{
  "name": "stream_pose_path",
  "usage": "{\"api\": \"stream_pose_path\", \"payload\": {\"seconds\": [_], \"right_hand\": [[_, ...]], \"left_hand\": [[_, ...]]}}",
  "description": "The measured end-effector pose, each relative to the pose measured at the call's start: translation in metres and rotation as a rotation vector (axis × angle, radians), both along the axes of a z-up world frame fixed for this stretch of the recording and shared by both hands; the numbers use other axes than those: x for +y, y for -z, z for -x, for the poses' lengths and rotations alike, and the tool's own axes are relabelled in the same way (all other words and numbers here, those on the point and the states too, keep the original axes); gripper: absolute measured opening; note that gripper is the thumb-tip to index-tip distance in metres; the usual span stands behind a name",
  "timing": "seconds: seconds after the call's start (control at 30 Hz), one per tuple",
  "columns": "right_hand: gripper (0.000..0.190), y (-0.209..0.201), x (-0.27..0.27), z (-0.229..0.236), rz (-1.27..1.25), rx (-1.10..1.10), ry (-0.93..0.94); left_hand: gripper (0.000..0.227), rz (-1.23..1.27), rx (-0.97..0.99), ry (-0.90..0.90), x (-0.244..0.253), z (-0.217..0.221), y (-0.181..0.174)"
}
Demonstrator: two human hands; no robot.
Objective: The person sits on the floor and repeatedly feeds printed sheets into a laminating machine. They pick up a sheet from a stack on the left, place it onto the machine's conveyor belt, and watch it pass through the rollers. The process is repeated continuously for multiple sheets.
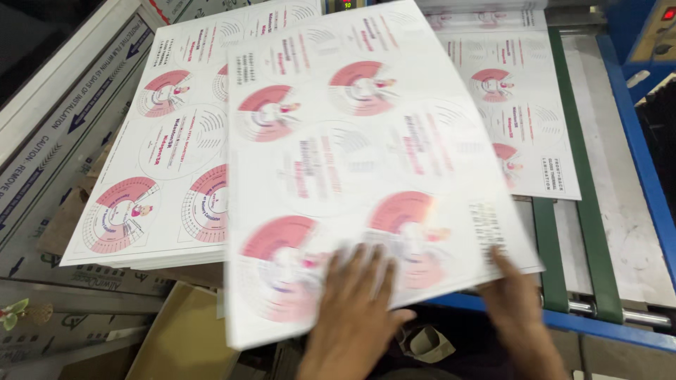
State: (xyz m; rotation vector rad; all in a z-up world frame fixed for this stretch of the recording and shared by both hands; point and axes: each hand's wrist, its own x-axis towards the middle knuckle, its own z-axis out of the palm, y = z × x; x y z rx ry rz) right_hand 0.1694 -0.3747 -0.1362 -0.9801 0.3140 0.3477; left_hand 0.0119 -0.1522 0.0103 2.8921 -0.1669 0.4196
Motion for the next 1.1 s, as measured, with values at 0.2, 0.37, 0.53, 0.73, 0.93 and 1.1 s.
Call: {"api": "stream_pose_path", "payload": {"seconds": [0.2,0.37,0.53,0.73,0.93,1.1], "right_hand": [[0.041,0.060,-0.087,-0.043,0.142,-0.223,0.302],[0.041,0.118,-0.140,-0.063,0.242,-0.300,0.502],[0.040,0.158,-0.176,-0.076,0.361,-0.259,0.696],[0.039,0.178,-0.185,-0.061,0.354,-0.460,0.601],[0.038,0.182,-0.190,0.004,0.390,-0.399,0.544],[0.035,0.187,-0.198,0.066,0.529,-0.318,0.616]], "left_hand": [[0.060,-0.175,-0.056,-0.266,0.069,0.011,-0.003],[0.046,-0.300,-0.083,-0.330,0.118,-0.018,0.006],[0.034,-0.307,-0.201,-0.285,0.127,-0.012,0.013],[0.035,-0.244,-0.266,-0.262,0.129,-0.011,0.007],[0.046,-0.254,-0.350,-0.351,0.124,-0.009,0.002],[0.039,-0.278,-0.368,-0.379,0.127,-0.009,0.001]]}}
